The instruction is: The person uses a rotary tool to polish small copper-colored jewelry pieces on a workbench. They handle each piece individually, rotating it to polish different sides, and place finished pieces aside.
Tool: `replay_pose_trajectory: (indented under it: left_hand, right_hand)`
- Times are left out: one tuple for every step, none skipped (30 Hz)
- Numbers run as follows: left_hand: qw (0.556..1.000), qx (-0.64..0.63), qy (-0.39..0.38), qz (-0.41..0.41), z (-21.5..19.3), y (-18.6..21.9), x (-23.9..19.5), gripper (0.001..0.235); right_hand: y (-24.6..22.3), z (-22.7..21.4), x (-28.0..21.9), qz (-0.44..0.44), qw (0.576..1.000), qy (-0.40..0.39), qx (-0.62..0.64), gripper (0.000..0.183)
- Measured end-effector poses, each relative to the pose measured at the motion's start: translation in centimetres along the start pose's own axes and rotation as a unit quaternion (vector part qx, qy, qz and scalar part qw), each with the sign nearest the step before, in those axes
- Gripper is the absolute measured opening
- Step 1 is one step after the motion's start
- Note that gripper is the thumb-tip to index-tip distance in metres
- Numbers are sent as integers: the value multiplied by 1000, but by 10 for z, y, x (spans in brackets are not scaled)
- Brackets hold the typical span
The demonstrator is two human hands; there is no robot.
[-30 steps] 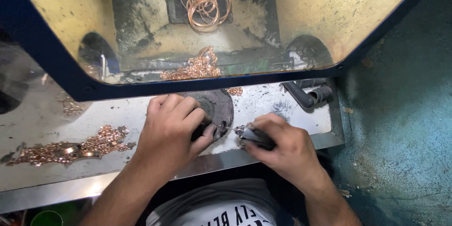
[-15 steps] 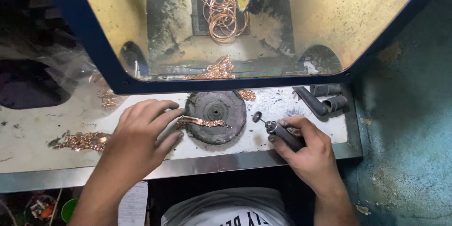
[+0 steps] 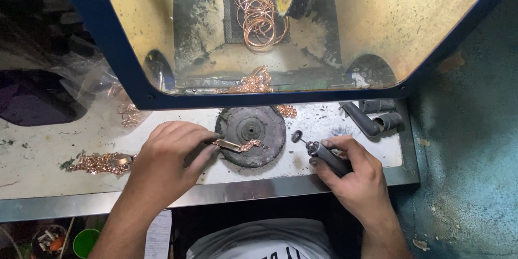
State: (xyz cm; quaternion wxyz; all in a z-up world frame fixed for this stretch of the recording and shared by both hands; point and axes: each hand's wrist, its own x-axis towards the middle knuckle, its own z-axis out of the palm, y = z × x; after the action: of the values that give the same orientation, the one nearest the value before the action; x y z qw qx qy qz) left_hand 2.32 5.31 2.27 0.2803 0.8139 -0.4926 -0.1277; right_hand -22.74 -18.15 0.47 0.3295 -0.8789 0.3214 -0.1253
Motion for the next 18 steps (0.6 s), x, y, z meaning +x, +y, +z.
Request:
replay_pose_trajectory:
  left_hand:
    - [1000, 1, 1, 0, 1, -1, -1, 19]
    - [1000, 3, 11, 5, 2, -2, -1, 17]
    - [1000, 5, 21, 10, 3, -3, -1, 15]
    - [1000, 8, 23, 10, 1, -3, -1, 15]
    - [1000, -3, 17, 2, 0, -3, -2, 15]
    - [1000, -13, 11, -9, -2, -4, -4, 15]
    - [1000, -10, 12, -10, -6, -3, -5, 15]
    - [997, -49, -8, -57, -12, -2, -8, 17]
    - [990, -89, -28, -104, -18, -1, -11, 19]
    - [990, -84, -26, -108, -23, -5, -16, 19]
    - [984, -79, -27, -155, -28, -8, -22, 21]
    - [976, -74, -28, -204, -32, -11, -28, 23]
    - [975, -70, -26, -209, -40, -14, -34, 23]
    - [977, -52, -6, -207, -47, -17, -39, 22]
    - [978, -34, 15, -205, -54, -19, -44, 22]
    - [977, -32, 15, -209, -59, -25, -50, 22]
    - [981, -7, 28, -190, -65, -30, -56, 20]
    - [984, 16, 39, -171, -69, -35, -62, 18]
  right_hand:
    - [-2, 0, 0, -1, 1000, 1, 0, 37]
    - [-4, -1, 0, 15, 1000, -2, -4, 37]
    - [-6, -1, 0, 30, 999, -5, -8, 36]
    - [-4, -1, 0, 28, 1000, -3, -7, 36]
    - [-3, 0, 0, 14, 1000, 3, -10, 37]
    - [-1, 1, 0, 0, 1000, 8, -12, 38]
    - [0, 1, 0, -3, 1000, 7, -9, 38]
    - [0, 1, 0, -11, 1000, 11, -14, 37]
    - [1, 2, 0, -19, 1000, 14, -19, 37]
    - [1, 2, -1, -23, 1000, 12, -14, 37]
    - [2, 2, -1, -6, 1000, 13, -20, 39]
    - [2, 2, -2, 12, 999, 12, -27, 40]
    - [1, 3, -2, 9, 1000, 8, -22, 40]
    - [0, 3, -3, 9, 999, 15, -34, 40]
    - [0, 3, -3, 9, 999, 21, -47, 39]
    - [1, 4, -3, 8, 999, 18, -45, 39]
    - [2, 5, -4, -10, 999, 27, -44, 39]
    - [4, 5, -4, -26, 998, 36, -45, 38]
